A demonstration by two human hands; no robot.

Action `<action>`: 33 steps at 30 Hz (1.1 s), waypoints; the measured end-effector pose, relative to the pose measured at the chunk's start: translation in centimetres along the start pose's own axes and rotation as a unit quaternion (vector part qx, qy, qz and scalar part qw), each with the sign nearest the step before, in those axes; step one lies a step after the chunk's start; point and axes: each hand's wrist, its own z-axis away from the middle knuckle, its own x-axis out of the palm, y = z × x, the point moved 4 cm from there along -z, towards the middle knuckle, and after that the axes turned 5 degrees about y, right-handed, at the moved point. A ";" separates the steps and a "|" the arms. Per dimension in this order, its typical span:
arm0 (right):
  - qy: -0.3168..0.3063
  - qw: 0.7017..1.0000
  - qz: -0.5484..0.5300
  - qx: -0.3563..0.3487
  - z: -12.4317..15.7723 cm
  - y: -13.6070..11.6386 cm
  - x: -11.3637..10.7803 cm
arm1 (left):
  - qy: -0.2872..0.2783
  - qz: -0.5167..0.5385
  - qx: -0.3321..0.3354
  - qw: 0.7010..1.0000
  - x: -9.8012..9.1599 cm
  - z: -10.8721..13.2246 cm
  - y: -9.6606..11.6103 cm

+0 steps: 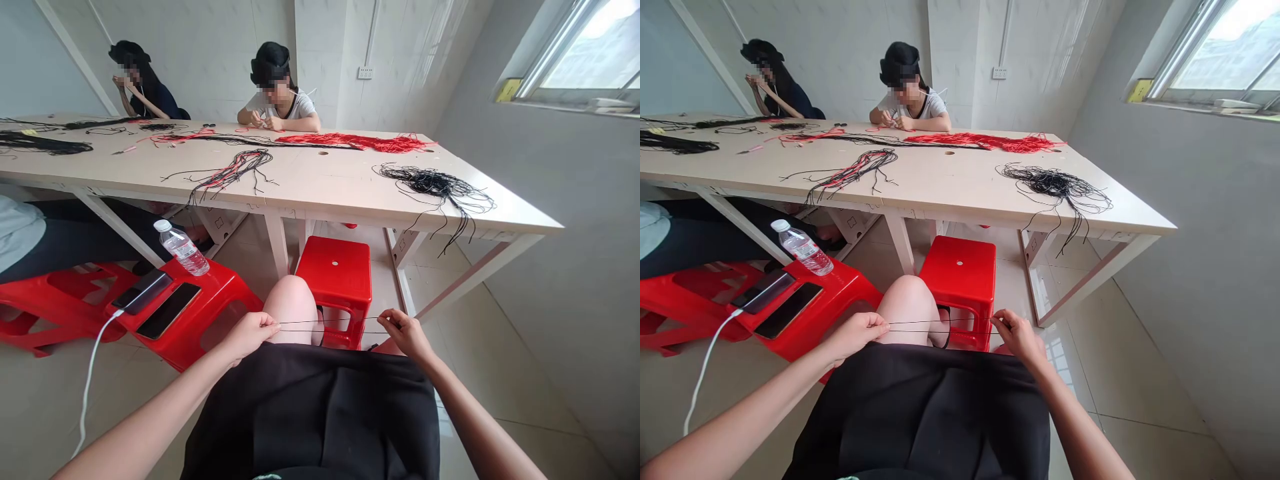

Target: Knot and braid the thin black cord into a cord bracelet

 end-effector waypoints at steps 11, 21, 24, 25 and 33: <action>-0.012 0.998 -0.023 0.060 -3.9 5.5 4.0 | 0.027 -0.067 -0.016 0.997 0.7 -1.5 2.0; 0.036 0.984 -0.014 0.172 -2.4 8.5 7.3 | 0.032 -0.044 -0.026 0.998 1.5 -1.6 1.4; 0.083 0.972 -0.007 0.220 -0.2 8.9 7.6 | 0.028 -0.052 -0.024 0.998 1.7 -1.5 1.7; 0.092 0.970 -0.009 0.226 0.3 8.6 7.7 | 0.028 -0.056 -0.021 0.998 1.7 -1.6 1.7; 0.136 0.985 -0.082 0.069 -0.7 -4.0 7.8 | 0.027 -0.080 0.013 0.996 2.6 -2.1 1.2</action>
